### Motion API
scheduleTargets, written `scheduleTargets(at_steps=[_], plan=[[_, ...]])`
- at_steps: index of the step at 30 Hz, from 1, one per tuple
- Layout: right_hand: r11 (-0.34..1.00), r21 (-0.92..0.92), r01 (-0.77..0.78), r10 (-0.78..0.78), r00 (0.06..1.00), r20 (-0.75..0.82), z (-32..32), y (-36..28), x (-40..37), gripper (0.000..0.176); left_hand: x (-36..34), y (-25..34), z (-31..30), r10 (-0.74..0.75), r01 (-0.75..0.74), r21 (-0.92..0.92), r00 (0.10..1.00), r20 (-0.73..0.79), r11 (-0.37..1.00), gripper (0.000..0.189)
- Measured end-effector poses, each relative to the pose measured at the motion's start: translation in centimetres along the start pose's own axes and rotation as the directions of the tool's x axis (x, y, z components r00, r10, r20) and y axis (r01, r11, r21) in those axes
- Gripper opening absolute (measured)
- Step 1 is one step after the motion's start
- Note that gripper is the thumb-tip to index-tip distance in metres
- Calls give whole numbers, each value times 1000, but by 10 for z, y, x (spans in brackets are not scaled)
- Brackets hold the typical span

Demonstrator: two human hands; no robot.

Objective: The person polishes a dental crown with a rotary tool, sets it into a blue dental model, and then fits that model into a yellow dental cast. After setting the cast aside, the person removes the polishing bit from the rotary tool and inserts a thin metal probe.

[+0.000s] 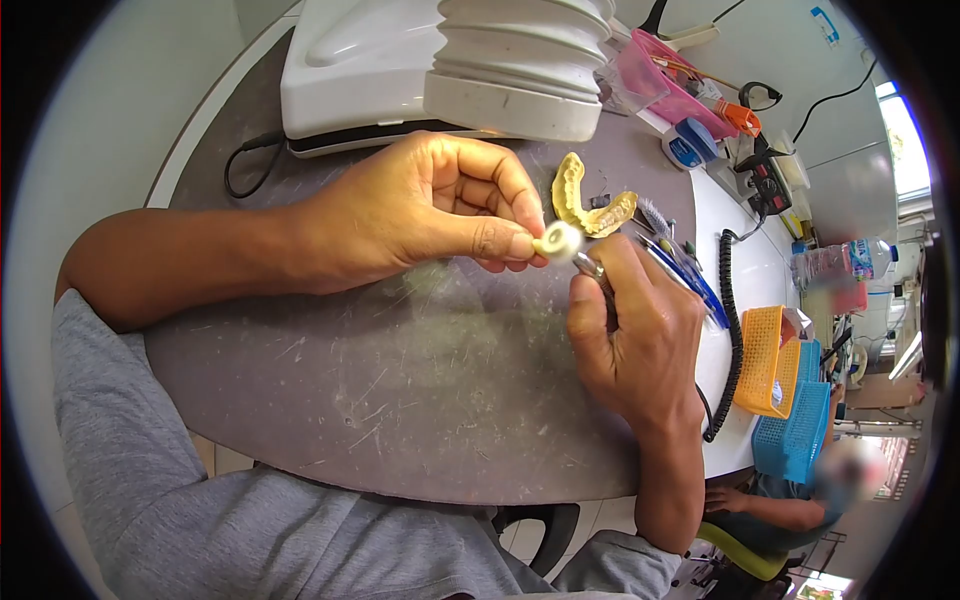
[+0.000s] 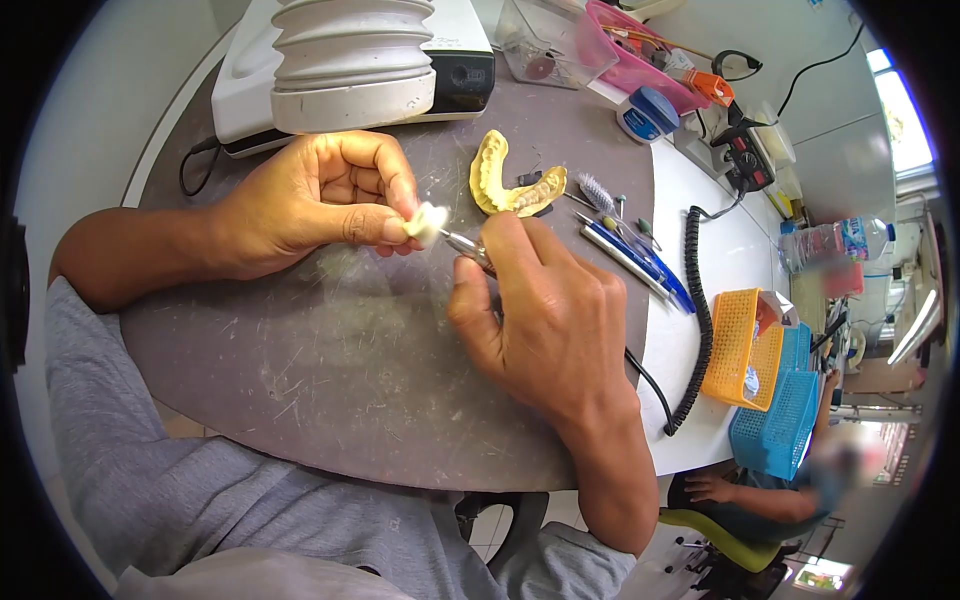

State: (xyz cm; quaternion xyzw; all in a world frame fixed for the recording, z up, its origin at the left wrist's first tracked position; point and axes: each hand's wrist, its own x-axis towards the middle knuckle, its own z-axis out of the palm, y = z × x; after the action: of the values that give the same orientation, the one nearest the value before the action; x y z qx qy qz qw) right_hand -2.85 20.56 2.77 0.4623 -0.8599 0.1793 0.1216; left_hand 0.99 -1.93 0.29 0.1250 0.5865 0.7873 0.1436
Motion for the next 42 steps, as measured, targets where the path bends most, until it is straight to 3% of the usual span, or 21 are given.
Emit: scheduleTargets(at_steps=[9,14,16,20,42], plan=[[1000,-19,1,-2,1000,-6,0,3,-2,17,0,-1,0,14,-14,4,1000,21,1000,13],[999,-45,6,-7,1000,-5,2,0,-4,20,-1,0,0,-23,29,67,995,-96,997,18],[998,60,-9,12,999,-53,5,2,-7,15,-2,0,1,-22,27,67,997,-72,997,19],[998,64,13,-9,998,-67,4,3,-4,24,-3,-1,0,-12,22,90,994,-109,996,17],[993,114,-24,30,998,-55,5,5,-6,29,-5,-2,0,-8,21,93,990,-143,995,16]])
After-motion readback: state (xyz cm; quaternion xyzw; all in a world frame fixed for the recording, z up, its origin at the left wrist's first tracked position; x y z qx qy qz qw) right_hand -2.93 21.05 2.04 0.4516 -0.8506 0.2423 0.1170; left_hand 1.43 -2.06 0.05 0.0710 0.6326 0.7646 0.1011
